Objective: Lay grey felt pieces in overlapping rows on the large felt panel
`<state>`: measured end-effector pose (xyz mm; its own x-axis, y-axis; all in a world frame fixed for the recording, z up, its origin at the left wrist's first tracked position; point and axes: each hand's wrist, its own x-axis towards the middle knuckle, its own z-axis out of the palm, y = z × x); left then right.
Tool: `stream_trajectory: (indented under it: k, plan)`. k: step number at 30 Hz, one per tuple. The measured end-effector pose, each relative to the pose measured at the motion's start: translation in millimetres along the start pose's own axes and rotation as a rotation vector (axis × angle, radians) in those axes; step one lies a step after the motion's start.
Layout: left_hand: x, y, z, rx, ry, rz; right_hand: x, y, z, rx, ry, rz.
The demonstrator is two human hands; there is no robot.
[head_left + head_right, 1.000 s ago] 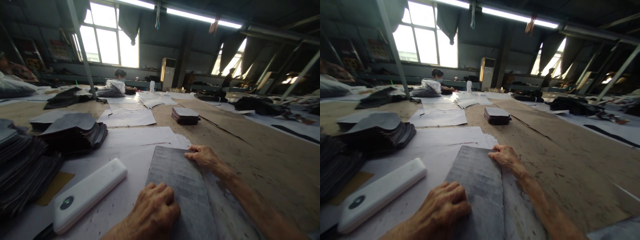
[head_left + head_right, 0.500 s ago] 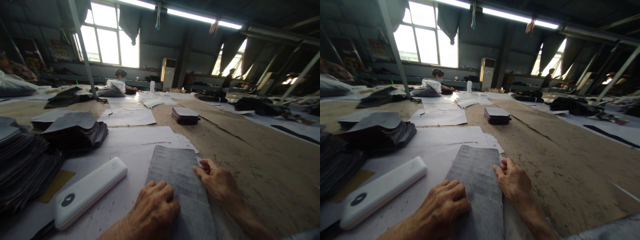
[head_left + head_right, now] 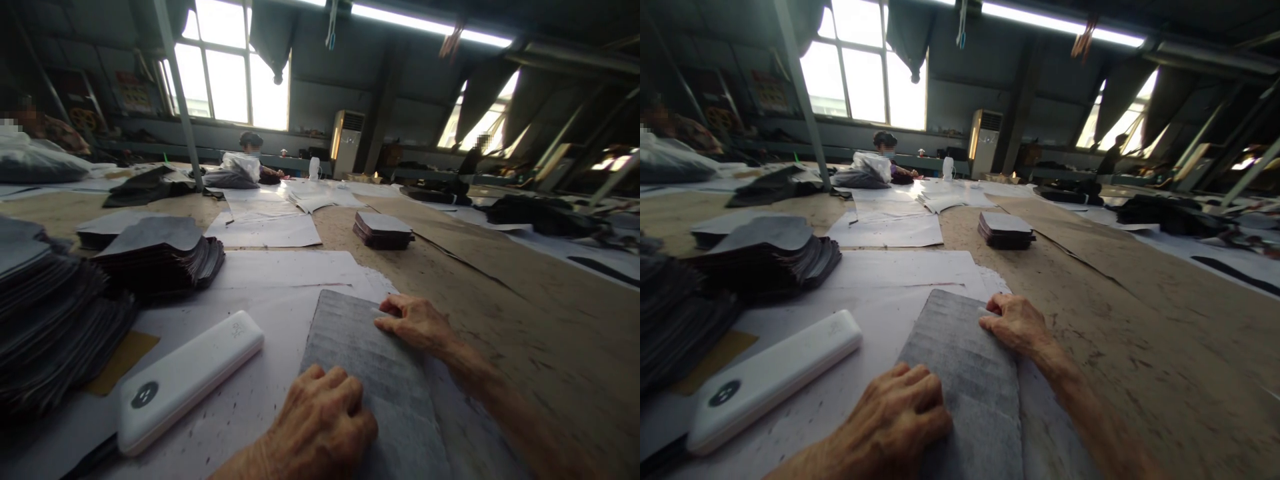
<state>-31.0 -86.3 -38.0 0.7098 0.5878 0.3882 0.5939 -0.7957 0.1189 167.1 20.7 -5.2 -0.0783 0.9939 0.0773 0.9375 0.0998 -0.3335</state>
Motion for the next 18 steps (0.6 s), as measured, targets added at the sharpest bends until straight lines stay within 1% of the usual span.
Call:
stream_trajectory:
  k: [2,5,7,10,12,15,18]
  plan:
    - [-0.3,0.6,0.3,0.007,-0.023,-0.001,1.8,0.8,0.0,0.046,-0.010,0.002]
    - [-1.4,1.2,0.5,0.004,-0.046,-0.003,0.2,0.5,2.4,0.112,0.027,-0.007]
    - [-1.7,1.0,0.5,-0.003,-0.043,-0.007,-1.9,0.9,5.8,0.141,0.064,-0.018]
    - [-1.0,0.7,0.1,-0.009,-0.032,-0.013,-3.3,4.2,11.3,0.166,0.086,-0.048]
    - [-0.4,1.1,-0.6,-0.008,-0.035,-0.021,-2.7,7.7,13.3,0.158,0.105,-0.059]
    - [-0.3,2.6,-1.4,-0.030,-0.037,-0.027,-0.5,13.0,12.5,0.110,0.159,-0.041]
    - [-1.4,3.7,-1.8,-0.068,0.000,-0.039,2.7,15.7,9.1,0.092,0.129,-0.033]
